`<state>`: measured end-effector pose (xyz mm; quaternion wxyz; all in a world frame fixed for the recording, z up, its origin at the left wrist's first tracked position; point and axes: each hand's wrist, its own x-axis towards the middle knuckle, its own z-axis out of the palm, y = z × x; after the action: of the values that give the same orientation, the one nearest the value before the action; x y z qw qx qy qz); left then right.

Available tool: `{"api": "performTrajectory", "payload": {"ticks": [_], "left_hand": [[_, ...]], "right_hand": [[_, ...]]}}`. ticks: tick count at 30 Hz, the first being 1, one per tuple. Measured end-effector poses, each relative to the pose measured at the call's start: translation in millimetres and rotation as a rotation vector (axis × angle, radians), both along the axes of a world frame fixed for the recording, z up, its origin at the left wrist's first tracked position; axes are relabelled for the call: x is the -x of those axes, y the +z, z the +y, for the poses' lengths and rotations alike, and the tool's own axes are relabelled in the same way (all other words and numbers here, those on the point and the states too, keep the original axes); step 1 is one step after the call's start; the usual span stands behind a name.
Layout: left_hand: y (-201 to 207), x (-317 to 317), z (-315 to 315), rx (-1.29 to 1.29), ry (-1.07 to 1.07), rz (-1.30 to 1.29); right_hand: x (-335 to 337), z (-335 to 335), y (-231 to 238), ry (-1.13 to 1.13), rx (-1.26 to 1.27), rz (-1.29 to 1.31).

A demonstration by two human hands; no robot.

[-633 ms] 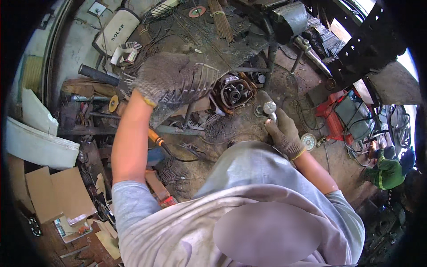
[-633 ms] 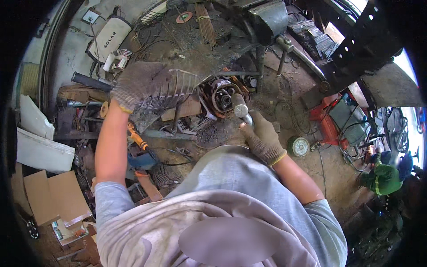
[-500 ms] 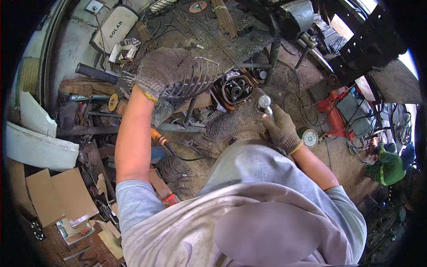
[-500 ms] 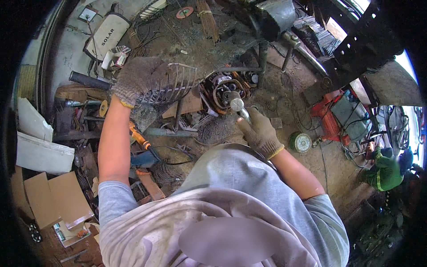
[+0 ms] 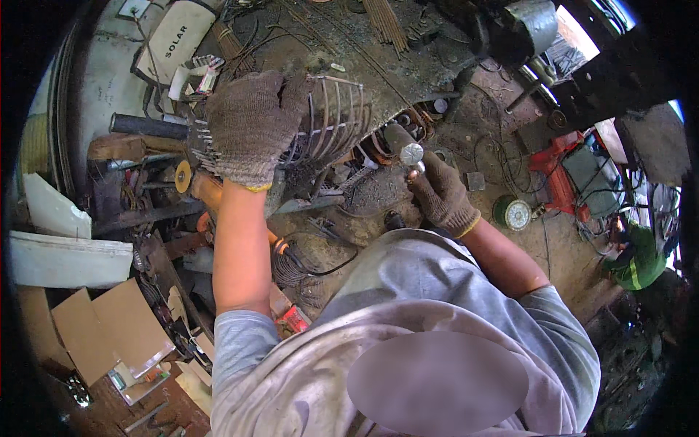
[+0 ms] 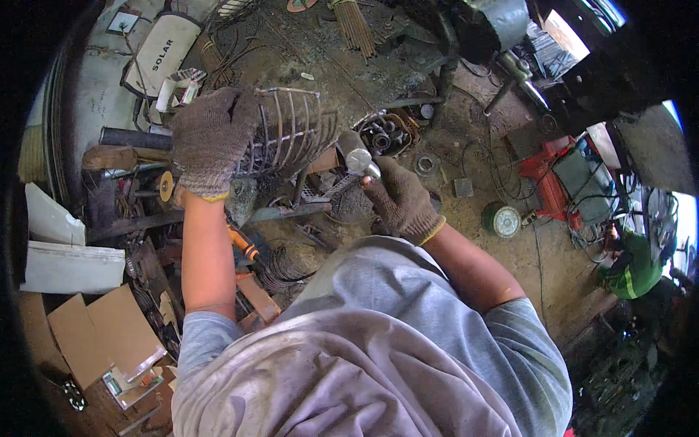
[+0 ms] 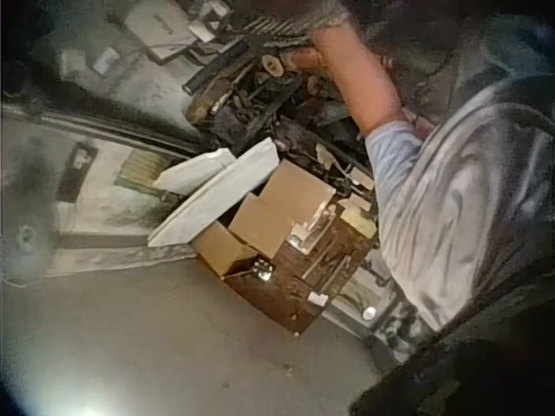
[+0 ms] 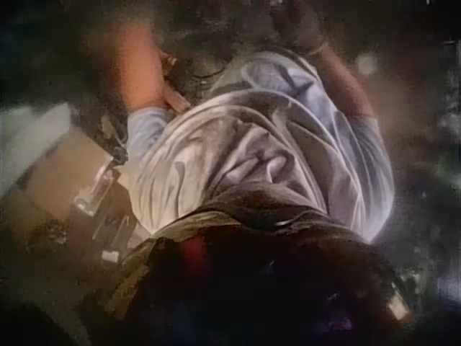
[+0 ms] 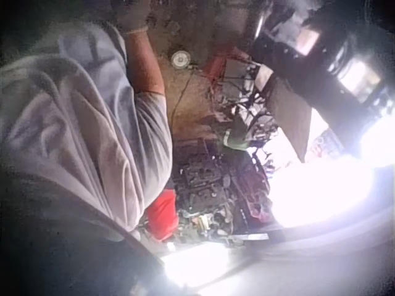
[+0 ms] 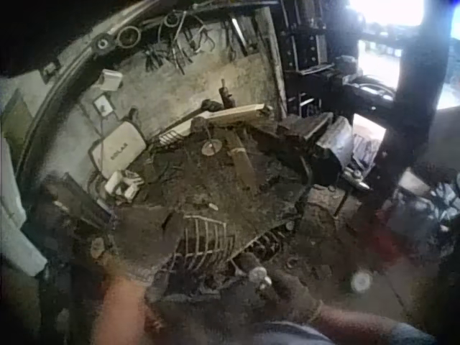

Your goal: The person holds a curved metal cage and hammers specific spots on it using a hammer while working on a cluttered workbench.

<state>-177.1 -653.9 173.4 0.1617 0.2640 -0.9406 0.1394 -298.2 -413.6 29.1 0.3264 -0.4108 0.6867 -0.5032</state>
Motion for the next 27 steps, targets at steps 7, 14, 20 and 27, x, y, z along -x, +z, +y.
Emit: {"api": "performTrajectory", "payload": {"ticks": [7,14,20,27], "left_hand": [[-28.9,65.7,-6.0,-0.127,-0.070,-0.143],[-50.0,96.5,-12.4,-0.095,-0.126,-0.312],[-47.6,99.2,-0.5,0.005,-0.123,-0.283],[-61.9,94.4,-13.6,0.064,-0.085,-0.315]], "right_hand": [[25.5,-28.8,-30.2,0.048,0.102,-0.079],[41.3,-3.9,-52.4,0.089,-0.188,-0.313],[19.8,-12.2,-73.6,-0.111,0.191,-0.148],[5.1,-21.4,-71.1,-0.129,0.143,-0.308]]}}
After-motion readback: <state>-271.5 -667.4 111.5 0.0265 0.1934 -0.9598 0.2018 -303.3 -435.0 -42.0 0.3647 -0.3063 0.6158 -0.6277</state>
